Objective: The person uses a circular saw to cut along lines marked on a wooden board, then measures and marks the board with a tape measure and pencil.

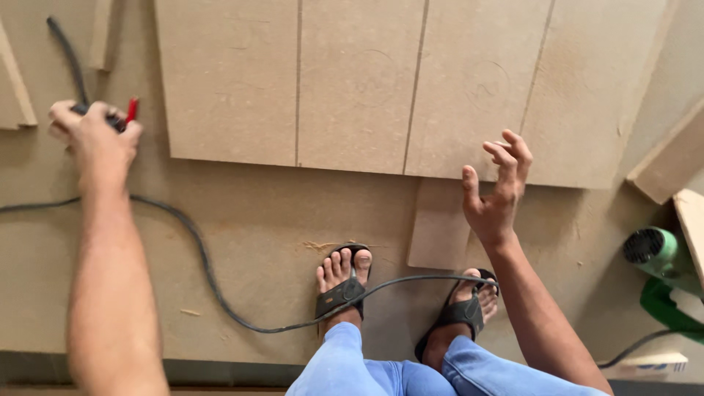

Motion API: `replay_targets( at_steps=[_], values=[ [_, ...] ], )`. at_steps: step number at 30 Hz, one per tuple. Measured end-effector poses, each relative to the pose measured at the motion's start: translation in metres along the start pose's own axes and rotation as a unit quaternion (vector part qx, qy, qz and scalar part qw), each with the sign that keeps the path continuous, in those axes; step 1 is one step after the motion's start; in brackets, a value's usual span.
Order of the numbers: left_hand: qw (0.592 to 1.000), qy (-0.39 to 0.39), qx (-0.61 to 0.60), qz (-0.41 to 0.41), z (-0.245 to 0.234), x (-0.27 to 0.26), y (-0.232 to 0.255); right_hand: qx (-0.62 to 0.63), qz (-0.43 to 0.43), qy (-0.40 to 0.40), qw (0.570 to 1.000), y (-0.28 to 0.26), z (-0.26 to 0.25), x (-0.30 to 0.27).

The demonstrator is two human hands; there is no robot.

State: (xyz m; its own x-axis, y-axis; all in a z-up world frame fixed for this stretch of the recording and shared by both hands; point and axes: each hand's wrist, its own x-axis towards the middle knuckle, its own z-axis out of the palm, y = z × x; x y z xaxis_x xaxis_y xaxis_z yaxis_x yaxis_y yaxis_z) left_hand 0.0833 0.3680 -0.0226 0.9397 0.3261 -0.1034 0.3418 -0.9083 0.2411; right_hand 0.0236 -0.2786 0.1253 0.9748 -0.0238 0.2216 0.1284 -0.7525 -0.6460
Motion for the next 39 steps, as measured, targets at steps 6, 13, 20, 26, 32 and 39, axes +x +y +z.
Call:
replay_targets(
  at_steps=[6, 13, 20, 26, 32, 39],
  values=[
    [0.989, 0.125, -0.062, 0.048, 0.000, -0.025, -0.033, 0.009, -0.001, 0.031, 0.999, 0.008, -0.020, -0.003],
    [0.822, 0.086, -0.556, -0.091, -0.104, -0.079, 0.100, 0.034, -0.034, 0.050, 0.998, 0.010, -0.032, -0.002],
    [0.790, -0.241, -0.561, 0.059, -0.100, -0.179, 0.324, 0.148, -0.135, -0.129, 0.971, -0.072, -0.014, -0.007],
    [0.605, -0.401, -0.686, -0.046, -0.058, -0.222, 0.408, 0.146, -0.076, -0.130, 0.978, -0.106, -0.038, -0.017],
    [0.815, -0.300, -0.453, 0.202, -0.064, -0.230, 0.409, 0.061, 0.061, -0.125, 0.988, -0.026, -0.049, -0.046],
    [0.957, -0.260, -0.068, 0.110, -0.092, -0.253, 0.259, -0.229, 0.059, -0.080, 0.968, 0.067, -0.127, -0.125]
  ],
)
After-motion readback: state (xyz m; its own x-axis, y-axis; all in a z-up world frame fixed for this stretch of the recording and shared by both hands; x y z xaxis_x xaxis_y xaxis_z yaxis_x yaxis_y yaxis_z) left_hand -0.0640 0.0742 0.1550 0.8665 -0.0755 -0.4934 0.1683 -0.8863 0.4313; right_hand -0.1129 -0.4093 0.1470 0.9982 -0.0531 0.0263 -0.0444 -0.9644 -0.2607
